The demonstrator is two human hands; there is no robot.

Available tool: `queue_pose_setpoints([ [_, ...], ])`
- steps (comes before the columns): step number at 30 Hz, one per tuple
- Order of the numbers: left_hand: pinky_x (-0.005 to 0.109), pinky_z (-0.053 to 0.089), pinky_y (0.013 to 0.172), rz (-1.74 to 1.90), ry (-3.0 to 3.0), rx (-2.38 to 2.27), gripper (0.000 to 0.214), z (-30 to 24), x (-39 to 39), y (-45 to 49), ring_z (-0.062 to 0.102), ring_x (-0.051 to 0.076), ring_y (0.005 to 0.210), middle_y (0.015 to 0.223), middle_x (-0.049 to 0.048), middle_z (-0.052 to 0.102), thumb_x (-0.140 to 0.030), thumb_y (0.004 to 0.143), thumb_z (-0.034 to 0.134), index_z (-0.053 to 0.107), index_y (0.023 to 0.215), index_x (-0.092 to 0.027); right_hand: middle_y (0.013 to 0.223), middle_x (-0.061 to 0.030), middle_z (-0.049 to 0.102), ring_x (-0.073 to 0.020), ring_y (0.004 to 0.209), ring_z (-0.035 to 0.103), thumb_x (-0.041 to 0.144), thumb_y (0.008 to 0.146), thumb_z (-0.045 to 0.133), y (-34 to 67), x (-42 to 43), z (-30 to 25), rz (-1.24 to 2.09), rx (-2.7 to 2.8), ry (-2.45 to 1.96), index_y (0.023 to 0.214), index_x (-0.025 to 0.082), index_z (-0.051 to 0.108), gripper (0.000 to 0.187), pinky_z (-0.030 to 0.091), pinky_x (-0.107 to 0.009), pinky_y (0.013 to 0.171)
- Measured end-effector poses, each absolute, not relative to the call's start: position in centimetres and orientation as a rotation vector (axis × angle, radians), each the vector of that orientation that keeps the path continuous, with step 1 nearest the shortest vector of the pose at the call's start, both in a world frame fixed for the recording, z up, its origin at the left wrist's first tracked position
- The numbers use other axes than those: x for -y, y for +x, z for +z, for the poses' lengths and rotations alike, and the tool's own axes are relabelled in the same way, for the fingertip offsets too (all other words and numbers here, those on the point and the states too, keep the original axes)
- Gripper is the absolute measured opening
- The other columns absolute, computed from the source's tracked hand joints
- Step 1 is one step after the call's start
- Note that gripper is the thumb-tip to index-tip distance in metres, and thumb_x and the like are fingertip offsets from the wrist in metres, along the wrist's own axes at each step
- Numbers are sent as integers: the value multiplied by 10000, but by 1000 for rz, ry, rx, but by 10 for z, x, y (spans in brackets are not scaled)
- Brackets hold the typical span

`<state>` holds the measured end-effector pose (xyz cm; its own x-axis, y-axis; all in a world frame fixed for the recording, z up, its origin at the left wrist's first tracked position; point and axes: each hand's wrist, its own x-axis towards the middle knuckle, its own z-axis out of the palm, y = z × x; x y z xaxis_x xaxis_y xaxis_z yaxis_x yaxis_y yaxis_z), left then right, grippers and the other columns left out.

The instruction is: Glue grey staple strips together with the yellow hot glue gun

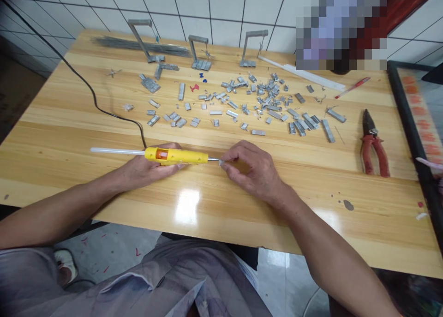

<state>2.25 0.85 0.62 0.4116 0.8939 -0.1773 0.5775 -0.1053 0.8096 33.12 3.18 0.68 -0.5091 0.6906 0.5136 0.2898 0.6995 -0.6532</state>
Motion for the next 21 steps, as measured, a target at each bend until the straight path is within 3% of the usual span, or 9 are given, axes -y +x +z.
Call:
queue_pose_setpoints([
  [21,237,383,573,456,1778,-1265,208,7,-8,22,472,117,637,712,-45,496,-384,932,660,550,869,-218,848,-6,729,-154,761,687,204,953,717,332,-32,8,628,2122,-748,969,256,706,55,561,-305,705],
])
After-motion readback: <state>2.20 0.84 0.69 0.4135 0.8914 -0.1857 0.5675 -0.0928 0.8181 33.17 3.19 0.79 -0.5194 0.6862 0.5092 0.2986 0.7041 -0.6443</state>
